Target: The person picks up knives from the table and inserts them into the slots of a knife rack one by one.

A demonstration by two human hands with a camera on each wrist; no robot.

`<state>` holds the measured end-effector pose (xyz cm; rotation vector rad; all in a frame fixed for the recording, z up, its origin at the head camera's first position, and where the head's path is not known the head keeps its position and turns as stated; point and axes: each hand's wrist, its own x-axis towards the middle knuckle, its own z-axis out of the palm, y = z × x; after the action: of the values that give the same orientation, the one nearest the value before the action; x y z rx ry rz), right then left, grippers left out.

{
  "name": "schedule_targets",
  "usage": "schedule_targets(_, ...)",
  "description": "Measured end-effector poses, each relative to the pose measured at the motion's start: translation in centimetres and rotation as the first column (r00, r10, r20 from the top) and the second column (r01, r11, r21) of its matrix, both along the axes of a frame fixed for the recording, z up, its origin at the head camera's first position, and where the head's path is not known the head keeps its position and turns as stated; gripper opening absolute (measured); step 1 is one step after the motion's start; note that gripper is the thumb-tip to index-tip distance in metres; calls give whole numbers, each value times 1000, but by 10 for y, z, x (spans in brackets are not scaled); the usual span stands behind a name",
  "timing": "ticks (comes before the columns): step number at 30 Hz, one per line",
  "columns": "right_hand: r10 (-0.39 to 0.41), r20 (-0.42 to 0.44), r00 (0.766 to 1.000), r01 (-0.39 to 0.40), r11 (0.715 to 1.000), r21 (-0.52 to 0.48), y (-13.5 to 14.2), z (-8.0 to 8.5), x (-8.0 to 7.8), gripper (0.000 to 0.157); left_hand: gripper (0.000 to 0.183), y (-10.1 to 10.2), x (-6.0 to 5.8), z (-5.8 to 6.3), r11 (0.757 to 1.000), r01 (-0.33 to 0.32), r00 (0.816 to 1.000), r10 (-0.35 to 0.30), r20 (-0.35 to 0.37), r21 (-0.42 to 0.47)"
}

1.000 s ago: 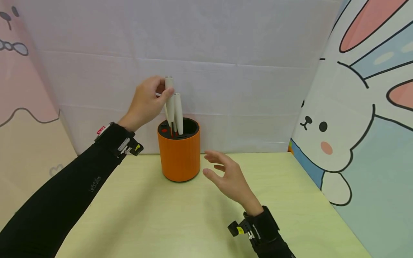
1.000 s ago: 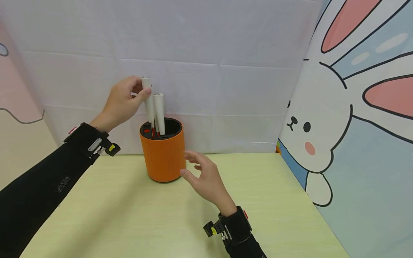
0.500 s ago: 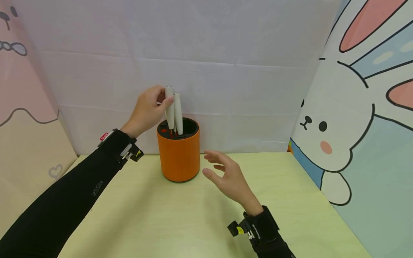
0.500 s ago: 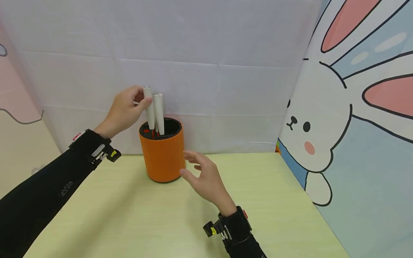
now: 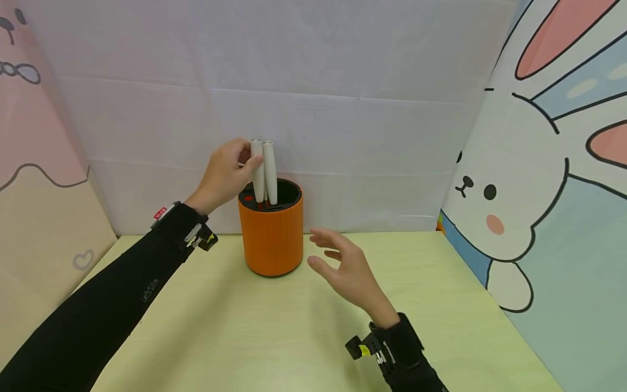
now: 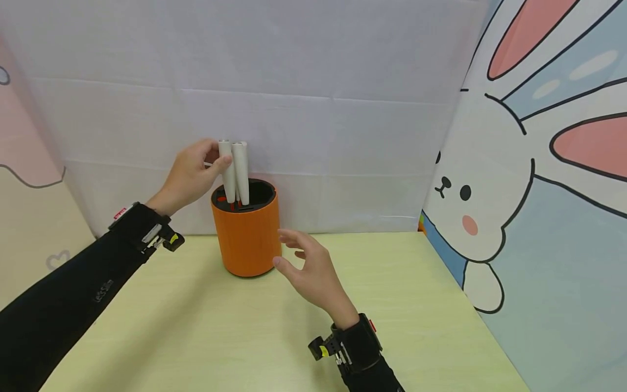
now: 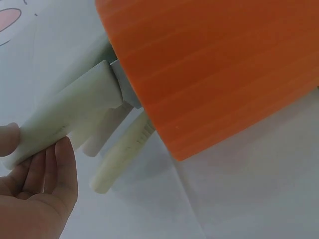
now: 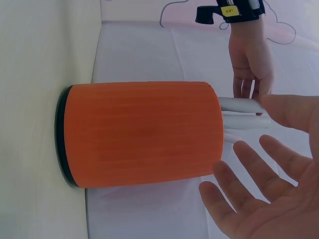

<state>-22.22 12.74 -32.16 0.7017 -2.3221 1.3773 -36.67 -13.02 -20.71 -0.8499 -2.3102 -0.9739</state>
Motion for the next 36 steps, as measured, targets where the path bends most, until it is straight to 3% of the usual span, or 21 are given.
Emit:
schedule_targets(8,4,-10,1000,-4,1000,7,1,-1,0,47,27,-3,0,-8,1000,27,999,-27,29,5)
schedule_targets(20,3,-9,1000,-3,1000,21,3,1,0,46,33,-5,2,-11,1000,-5,998,6,61,-25)
schedule_targets(26,-8,-39,999,9,1000,22,19,-3,2,50,42,-7,4,-17,999,-8,997,11,82,-33)
schedule_targets(32,-53,-56,997,58,995,78,45,-6,5,50,47,-19,13,-21,999,-26,998,28,53,-35)
schedule_targets(36,-89,-80,993,100,984,147,65,-9,8,49,47,-35,29,-29,998,-52,998,52,19,-45)
